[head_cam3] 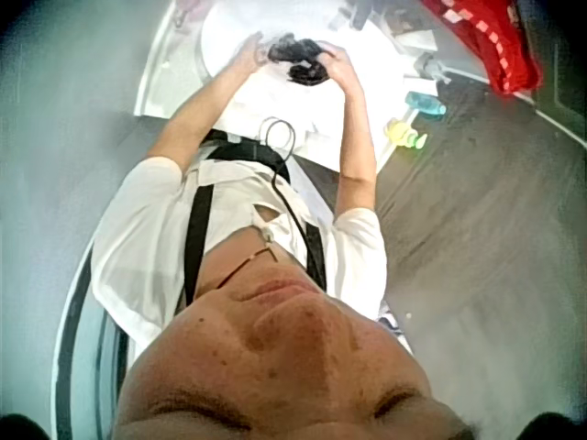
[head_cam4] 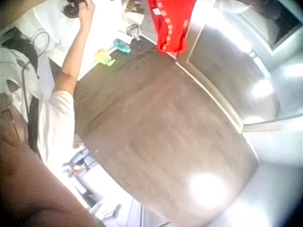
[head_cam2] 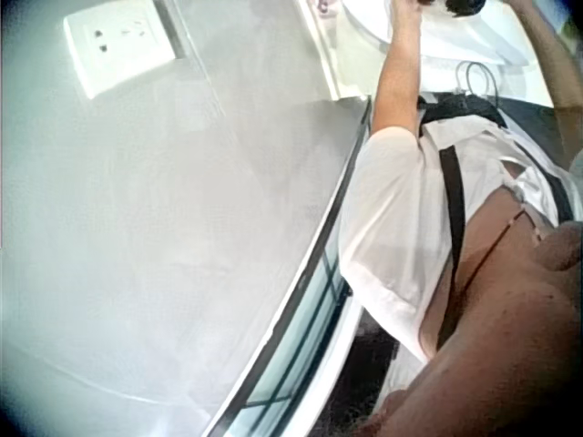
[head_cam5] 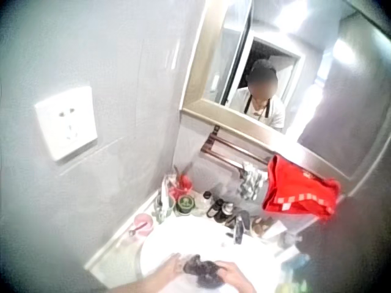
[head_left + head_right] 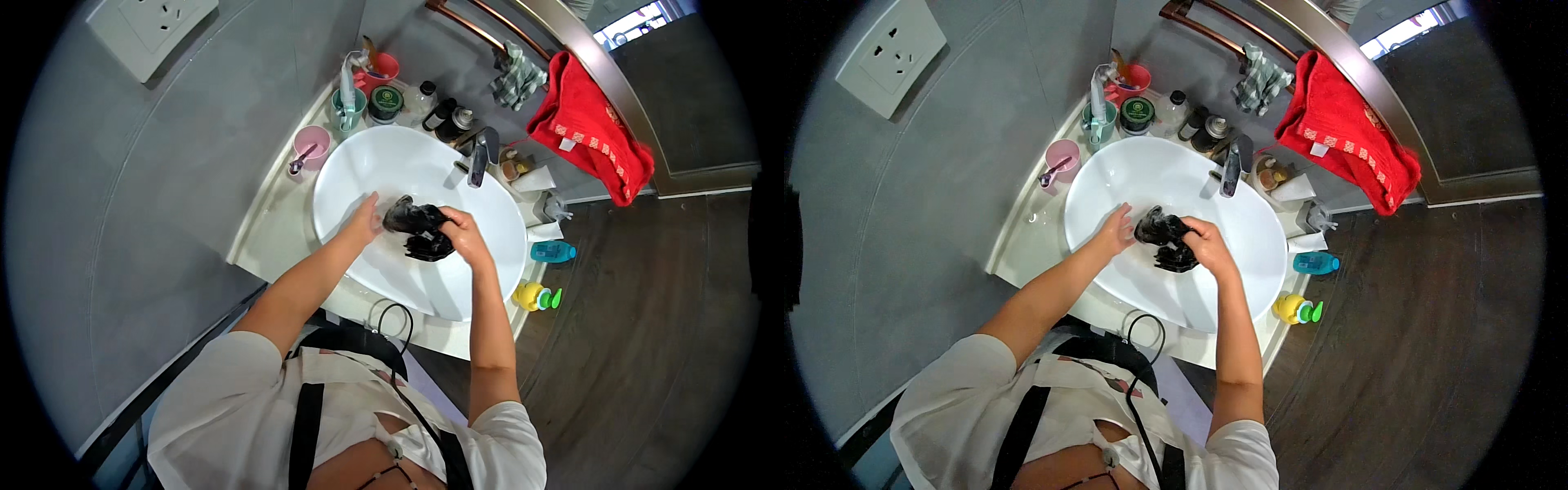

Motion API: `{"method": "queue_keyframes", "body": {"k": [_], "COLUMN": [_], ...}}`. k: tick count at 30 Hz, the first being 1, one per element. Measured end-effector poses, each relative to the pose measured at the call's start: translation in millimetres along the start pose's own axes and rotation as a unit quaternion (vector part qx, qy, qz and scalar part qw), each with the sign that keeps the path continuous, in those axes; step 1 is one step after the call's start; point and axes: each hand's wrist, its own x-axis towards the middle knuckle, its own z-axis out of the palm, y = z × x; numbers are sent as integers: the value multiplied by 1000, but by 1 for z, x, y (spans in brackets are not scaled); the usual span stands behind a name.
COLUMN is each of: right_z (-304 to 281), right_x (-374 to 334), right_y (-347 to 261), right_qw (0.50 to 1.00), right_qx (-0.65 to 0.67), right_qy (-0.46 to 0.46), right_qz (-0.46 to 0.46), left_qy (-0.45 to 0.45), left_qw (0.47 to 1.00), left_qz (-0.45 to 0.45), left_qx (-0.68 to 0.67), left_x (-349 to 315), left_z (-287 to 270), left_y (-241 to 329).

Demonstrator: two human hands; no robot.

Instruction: The person washes a black hairpiece in a sink with soapy water by hand, repeatedly scrubbing and rinsing the item.

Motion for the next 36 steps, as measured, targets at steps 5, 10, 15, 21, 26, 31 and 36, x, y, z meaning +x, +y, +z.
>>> {"method": "queue_keyframes", "body": {"k": [5,10,15,21,26,31,36], "right_z": [-22,-22,-9,59,90,57,89], "right_x": [-7,-5,-13,-6,-4,22,13], "right_y": [-45,-34,-10,2,-12,6,-17], "right_qw": [998,982,957,904,865,826,824], "right_qx": [-53,-88,-16,-156,-279,-288,-288], "right_qy": [11,150,263,244,337,461,417], "right_qz": [-26,-67,-124,-314,-248,-149,-253], "left_qy": [-260,-339,-315,-258,-356,-123,-197], "left_qw": [957,932,931,959,927,992,977], "left_qz": [-122,-111,-74,-13,-90,14,-71], "left_qx": [-48,-68,-171,-119,-73,3,-47], "left_x": [-20,-22,-68,-53,-24,-72,-71], "left_z": [26,36,50,71,58,94,80], "left_y": [18,15,32,26,23,24,23]}}
